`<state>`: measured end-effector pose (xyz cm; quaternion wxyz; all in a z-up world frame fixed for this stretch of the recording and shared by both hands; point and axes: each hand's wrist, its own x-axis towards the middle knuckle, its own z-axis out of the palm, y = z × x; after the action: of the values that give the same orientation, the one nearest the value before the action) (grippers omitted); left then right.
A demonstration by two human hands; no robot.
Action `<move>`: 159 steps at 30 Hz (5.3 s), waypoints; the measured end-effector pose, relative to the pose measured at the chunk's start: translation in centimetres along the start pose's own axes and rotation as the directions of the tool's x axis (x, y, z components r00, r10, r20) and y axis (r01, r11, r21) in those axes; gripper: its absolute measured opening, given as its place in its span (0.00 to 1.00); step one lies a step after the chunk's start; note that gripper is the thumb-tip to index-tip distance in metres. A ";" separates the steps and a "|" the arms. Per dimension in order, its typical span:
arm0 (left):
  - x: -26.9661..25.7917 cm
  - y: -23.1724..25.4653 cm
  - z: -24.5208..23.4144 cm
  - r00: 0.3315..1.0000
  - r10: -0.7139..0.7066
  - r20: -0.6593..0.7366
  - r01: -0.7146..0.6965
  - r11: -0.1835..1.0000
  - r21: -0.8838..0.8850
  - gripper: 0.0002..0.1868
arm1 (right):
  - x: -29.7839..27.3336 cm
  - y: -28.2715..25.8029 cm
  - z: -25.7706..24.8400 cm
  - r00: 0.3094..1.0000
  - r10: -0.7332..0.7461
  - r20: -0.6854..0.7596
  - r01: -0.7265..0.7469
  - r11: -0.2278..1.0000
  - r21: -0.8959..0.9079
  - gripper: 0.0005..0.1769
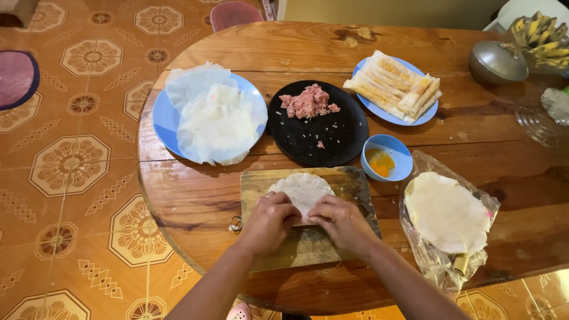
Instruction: Assembling and rolling spring rolls with meat filling on a wooden table
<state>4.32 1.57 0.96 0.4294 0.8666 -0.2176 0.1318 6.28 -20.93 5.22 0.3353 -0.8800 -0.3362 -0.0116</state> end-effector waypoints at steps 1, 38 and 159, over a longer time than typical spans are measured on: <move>-0.1 -0.2 0.3 1.000 0.000 0.000 0.000 1.000 0.000 0.03 | 0.1 0.1 0.1 1.000 -0.001 0.000 0.001 1.000 0.000 0.03; 1.5 -2.3 1.4 0.999 0.050 -0.003 -0.046 0.935 0.353 0.06 | 1.4 3.5 1.4 0.951 -0.307 -0.033 0.269 0.875 -0.403 0.07; 5.5 -1.1 1.0 0.931 0.288 0.226 -0.349 0.885 0.309 0.12 | -1.9 -2.1 3.3 0.976 0.065 -0.209 -0.164 0.851 -0.500 0.17</move>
<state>9.64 -0.07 1.91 0.2233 0.8885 -0.3673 0.1607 2.93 -18.94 3.42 0.1182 -0.9510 -0.2352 -0.1623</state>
